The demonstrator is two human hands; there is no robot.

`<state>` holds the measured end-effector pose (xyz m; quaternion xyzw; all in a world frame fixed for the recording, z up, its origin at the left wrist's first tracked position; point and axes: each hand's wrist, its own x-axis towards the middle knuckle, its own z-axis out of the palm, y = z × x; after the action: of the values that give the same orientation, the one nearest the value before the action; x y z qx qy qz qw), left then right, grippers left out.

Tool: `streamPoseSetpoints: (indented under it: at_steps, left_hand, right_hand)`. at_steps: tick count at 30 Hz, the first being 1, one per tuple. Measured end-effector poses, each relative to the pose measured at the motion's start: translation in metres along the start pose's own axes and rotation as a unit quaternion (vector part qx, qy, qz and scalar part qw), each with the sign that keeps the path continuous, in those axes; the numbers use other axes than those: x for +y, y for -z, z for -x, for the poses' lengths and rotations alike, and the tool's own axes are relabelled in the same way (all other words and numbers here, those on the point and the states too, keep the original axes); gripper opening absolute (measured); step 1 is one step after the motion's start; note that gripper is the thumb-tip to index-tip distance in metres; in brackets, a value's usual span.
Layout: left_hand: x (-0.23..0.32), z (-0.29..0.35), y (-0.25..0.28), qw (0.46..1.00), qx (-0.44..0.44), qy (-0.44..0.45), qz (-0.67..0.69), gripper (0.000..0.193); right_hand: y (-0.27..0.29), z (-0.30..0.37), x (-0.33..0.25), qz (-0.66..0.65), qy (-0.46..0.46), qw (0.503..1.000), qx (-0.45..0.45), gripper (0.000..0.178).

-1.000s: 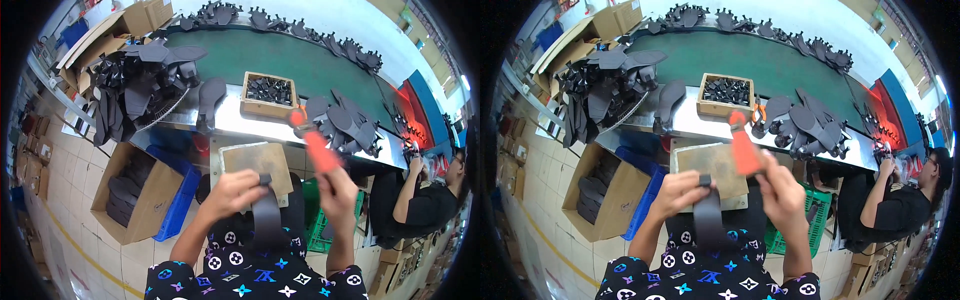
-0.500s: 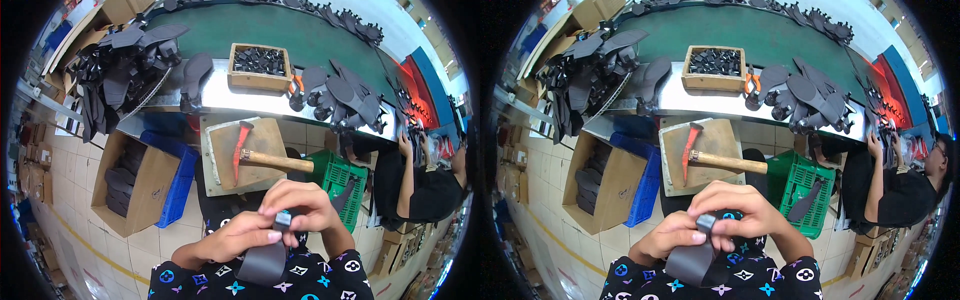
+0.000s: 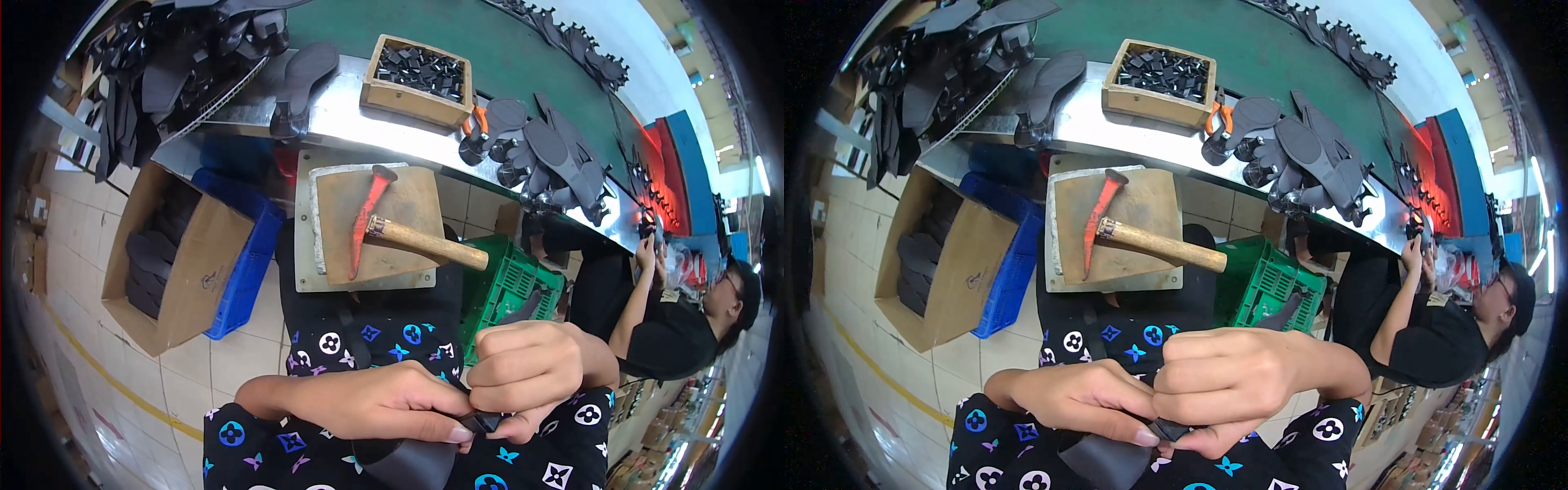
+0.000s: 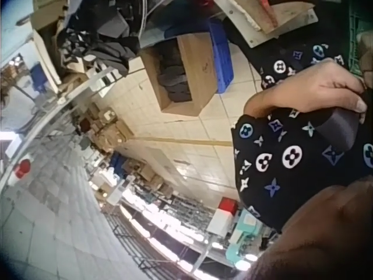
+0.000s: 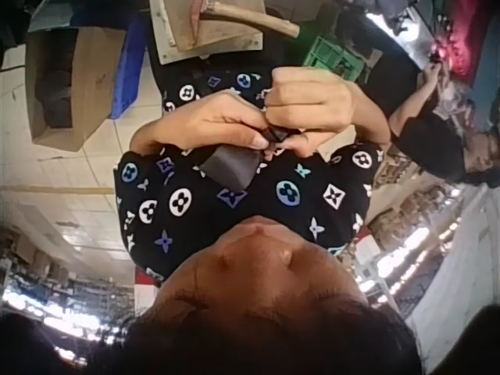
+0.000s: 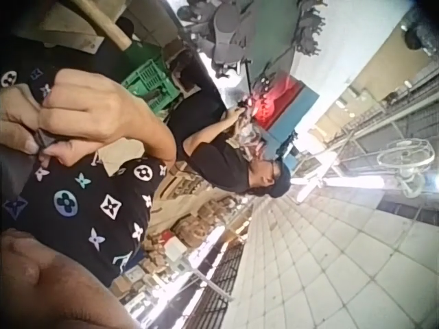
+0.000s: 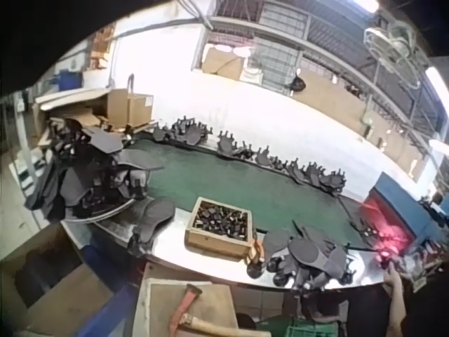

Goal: Manually assemble and hammer components of a shoe sole and upper.

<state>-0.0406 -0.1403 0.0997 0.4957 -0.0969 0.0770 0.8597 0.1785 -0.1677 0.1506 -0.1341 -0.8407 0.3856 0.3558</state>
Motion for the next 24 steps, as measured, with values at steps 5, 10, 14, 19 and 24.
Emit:
streamPoseSetpoints:
  at_steps: [5,10,14,19,24]
  left_hand:
    - [0.002,0.008,-0.002,0.998,0.015,-0.004,-0.061,0.027]
    - [0.005,0.012,-0.006,0.987,0.068,-0.036,-0.138,0.024]
    - [0.022,0.010,-0.001,0.951,0.158,-0.010,-0.264,0.024]
    - [0.014,-0.026,0.005,0.921,0.184,-0.007,-0.343,0.032]
    - [-0.001,-0.059,0.019,0.895,0.228,0.092,-0.372,0.068]
  right_hand:
    - [-0.001,-0.004,0.001,-0.003,0.003,1.000,-0.002,0.020]
    - [0.006,-0.002,0.007,0.026,-0.020,0.999,-0.026,0.031]
    - [-0.001,0.004,-0.002,-0.032,-0.186,0.977,0.104,0.050]
    - [-0.026,0.040,-0.005,0.045,-0.168,0.954,0.244,0.030]
    - [-0.041,0.128,-0.020,0.257,-0.311,0.716,0.569,0.023]
